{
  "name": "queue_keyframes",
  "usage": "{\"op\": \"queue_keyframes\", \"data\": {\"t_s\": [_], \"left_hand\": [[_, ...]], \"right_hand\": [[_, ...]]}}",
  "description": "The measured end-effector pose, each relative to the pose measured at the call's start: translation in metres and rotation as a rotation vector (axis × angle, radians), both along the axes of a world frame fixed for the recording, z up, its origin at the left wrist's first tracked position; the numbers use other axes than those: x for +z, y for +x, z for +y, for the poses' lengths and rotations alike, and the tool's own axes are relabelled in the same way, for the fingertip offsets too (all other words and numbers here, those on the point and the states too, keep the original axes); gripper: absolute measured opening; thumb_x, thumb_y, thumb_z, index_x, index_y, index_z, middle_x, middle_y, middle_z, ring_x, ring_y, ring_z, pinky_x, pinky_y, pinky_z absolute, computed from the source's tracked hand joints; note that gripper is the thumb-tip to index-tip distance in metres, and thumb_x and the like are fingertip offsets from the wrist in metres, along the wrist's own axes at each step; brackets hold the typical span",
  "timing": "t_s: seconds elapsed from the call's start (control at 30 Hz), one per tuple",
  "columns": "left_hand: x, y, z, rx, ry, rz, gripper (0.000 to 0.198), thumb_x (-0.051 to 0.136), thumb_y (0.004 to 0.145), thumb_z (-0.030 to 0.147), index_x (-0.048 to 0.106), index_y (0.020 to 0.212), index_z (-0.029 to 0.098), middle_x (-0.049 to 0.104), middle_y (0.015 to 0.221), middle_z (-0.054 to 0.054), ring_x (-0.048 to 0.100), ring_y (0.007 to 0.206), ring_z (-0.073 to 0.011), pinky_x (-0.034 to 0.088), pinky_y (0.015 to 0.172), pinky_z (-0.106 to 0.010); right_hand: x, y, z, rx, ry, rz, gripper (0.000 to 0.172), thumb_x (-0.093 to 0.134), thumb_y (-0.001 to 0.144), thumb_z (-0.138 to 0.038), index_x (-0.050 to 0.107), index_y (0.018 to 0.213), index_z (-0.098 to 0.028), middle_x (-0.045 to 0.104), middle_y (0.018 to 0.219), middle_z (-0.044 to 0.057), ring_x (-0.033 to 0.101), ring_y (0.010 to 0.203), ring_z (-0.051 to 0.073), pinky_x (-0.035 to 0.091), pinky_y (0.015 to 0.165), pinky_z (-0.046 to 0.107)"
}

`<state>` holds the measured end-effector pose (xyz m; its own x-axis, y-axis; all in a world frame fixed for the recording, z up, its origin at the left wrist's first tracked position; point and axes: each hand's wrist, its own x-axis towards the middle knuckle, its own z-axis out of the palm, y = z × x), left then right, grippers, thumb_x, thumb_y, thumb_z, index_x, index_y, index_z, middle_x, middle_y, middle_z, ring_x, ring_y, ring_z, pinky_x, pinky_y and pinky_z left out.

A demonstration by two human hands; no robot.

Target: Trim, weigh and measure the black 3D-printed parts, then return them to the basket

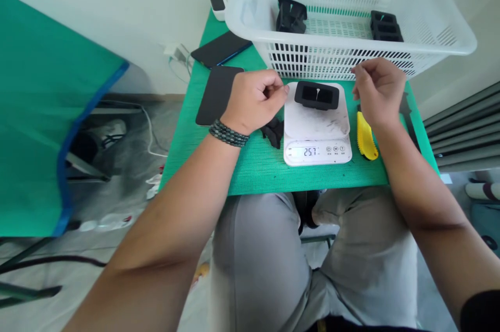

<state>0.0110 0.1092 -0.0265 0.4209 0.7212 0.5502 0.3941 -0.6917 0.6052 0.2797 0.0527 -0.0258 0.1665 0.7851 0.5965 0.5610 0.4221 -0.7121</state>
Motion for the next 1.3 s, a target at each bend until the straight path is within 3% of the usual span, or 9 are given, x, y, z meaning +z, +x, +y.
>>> {"op": "queue_keyframes", "data": {"t_s": [0.23,0.53,0.7,0.87,1.0,1.13,1.3], "left_hand": [[-0.001,0.001,0.002,-0.017,0.051,-0.023,0.045,0.068,0.091,0.039,0.043,0.057,0.023,0.043,0.05,0.005,0.037,0.05,-0.01,0.031,0.05,-0.033],[-0.001,0.002,-0.002,0.017,-0.034,0.013,0.033,0.066,0.093,0.033,0.053,0.064,0.022,0.051,0.055,0.003,0.05,0.056,-0.0132,0.043,0.06,-0.032],[-0.003,0.003,-0.001,-0.032,-0.033,-0.004,0.01,0.067,0.094,0.032,0.069,0.092,0.022,0.068,0.079,-0.002,0.062,0.072,-0.0163,0.053,0.073,-0.032],[-0.002,0.002,0.002,-0.107,0.008,-0.03,0.031,0.057,0.103,0.048,0.073,0.107,0.022,0.073,0.1,-0.008,0.069,0.095,-0.0213,0.057,0.086,-0.035],[-0.003,0.002,0.001,-0.166,-0.002,0.008,0.041,0.057,0.102,0.057,0.073,0.119,0.024,0.071,0.125,-0.011,0.067,0.12,-0.0261,0.056,0.1,-0.041],[-0.004,0.003,0.0,-0.251,0.021,0.082,0.042,0.075,0.091,0.046,0.071,0.128,0.026,0.063,0.143,-0.011,0.056,0.14,-0.0315,0.044,0.12,-0.052],[-0.006,0.003,0.0,-0.261,0.004,0.191,0.046,0.08,0.082,0.023,0.07,0.127,0.025,0.061,0.15,-0.011,0.055,0.143,-0.033,0.04,0.123,-0.058]], "right_hand": [[0.004,0.001,-0.001,0.009,-0.001,-0.005,0.04,0.053,0.102,-0.061,0.063,0.088,-0.025,0.052,0.07,0.0,0.061,0.064,0.015,0.045,0.055,0.031],[0.005,-0.005,-0.006,0.009,-0.047,0.024,0.029,0.058,0.102,-0.049,0.062,0.087,-0.025,0.052,0.066,-0.001,0.055,0.057,0.014,0.043,0.052,0.031],[0.008,-0.007,-0.007,0.002,-0.057,0.042,0.027,0.06,0.1,-0.046,0.061,0.083,-0.025,0.053,0.062,-0.002,0.051,0.052,0.013,0.041,0.049,0.031],[0.006,-0.005,-0.006,0.012,-0.061,0.018,0.022,0.059,0.101,-0.041,0.063,0.086,-0.025,0.052,0.063,-0.002,0.054,0.055,0.015,0.043,0.05,0.031],[0.006,-0.006,-0.007,0.006,-0.053,0.028,0.019,0.061,0.1,-0.035,0.064,0.085,-0.024,0.053,0.061,-0.002,0.054,0.053,0.014,0.042,0.049,0.03],[0.009,-0.009,-0.008,0.004,-0.056,0.036,0.021,0.063,0.098,-0.035,0.062,0.08,-0.024,0.053,0.059,-0.003,0.049,0.049,0.012,0.04,0.047,0.029],[0.012,-0.012,-0.011,0.018,-0.081,0.04,0.016,0.066,0.095,-0.028,0.065,0.079,-0.024,0.054,0.057,-0.003,0.049,0.048,0.013,0.04,0.046,0.03]]}}
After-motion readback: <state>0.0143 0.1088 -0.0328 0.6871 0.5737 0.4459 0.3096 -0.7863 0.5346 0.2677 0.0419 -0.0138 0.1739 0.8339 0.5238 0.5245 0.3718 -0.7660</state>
